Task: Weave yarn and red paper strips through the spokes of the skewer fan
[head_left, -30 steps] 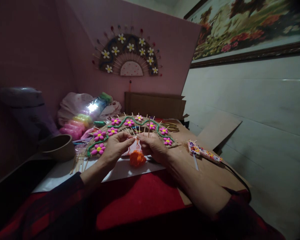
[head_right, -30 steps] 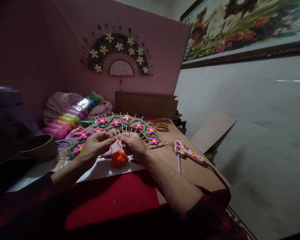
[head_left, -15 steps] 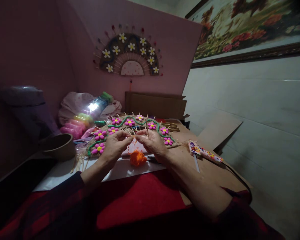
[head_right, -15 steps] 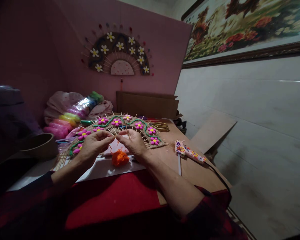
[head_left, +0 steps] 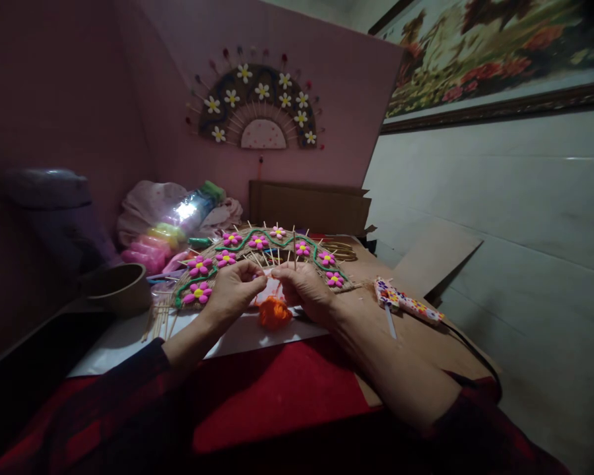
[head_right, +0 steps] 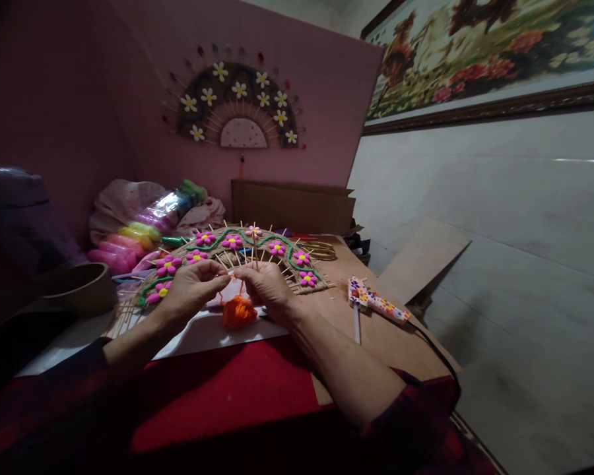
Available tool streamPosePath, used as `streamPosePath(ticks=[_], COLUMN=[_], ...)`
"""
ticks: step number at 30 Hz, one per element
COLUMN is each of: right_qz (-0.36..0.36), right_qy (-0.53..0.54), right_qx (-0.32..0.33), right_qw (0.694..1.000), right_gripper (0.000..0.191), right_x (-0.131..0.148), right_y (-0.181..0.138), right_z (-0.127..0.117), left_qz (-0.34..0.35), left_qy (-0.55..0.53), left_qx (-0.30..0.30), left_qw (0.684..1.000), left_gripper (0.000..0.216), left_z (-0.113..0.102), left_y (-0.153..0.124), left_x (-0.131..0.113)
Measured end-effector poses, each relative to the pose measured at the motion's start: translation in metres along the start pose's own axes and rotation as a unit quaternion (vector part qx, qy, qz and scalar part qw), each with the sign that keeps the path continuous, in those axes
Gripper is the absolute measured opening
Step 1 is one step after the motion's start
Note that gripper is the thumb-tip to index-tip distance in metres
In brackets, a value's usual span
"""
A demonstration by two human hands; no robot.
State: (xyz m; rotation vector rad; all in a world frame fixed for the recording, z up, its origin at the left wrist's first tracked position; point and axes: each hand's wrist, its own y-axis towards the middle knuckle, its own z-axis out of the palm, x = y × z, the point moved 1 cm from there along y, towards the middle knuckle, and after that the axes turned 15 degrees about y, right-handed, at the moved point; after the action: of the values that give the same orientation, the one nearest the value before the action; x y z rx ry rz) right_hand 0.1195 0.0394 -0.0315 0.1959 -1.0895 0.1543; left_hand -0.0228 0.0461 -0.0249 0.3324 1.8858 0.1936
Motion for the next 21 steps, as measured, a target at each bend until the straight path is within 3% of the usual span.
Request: streamPosePath(ticks=[4,8,14,16,18,21], right_qz=[0.037,0.096,0.081,0.027,-0.028,-0.055], right_qy=[0.052,0.075,0.103,0.111,0.086,0.002], right_qx=[0.052,0.119,0.12,0.093,0.026,-0.041], right_qw=[0.997,0.985,0.984,0.989,0.996,0.998], right_gripper=[0.022,0.025,0.036,0.037,0.029,0.02], right_x=[0.002,0.003,0.012,0.015,0.016,0.013], right_y=[-0.002,-0.007,-0.009,-0.008,-0.005,-0.002], right_z=[0.001,0.002,-0.001,-0.002,-0.003,-0.003], left_qz=[-0.02,-0.035,-0.061,-0.058,-0.055,-0.055], left_qy=[0.0,-0.007,-0.041,-0.063,-0.082,-0.104], left_qx=[0.011,-0.016,-0.054,-0.046,-0.024,0.031], left_qw=[1.0,0.999,0.996,0.995,0.995,0.993], left_gripper=[0.014,0.016,0.018,0.02,0.021,0.022], left_z=[0.0,-0.002,-0.008,-0.01,-0.01,-0.01], left_y=[-0.002,0.001,0.007,0.007,0.005,0.004], left_x=[-0.001,-0.001,0.004,0.002,0.0,-0.002])
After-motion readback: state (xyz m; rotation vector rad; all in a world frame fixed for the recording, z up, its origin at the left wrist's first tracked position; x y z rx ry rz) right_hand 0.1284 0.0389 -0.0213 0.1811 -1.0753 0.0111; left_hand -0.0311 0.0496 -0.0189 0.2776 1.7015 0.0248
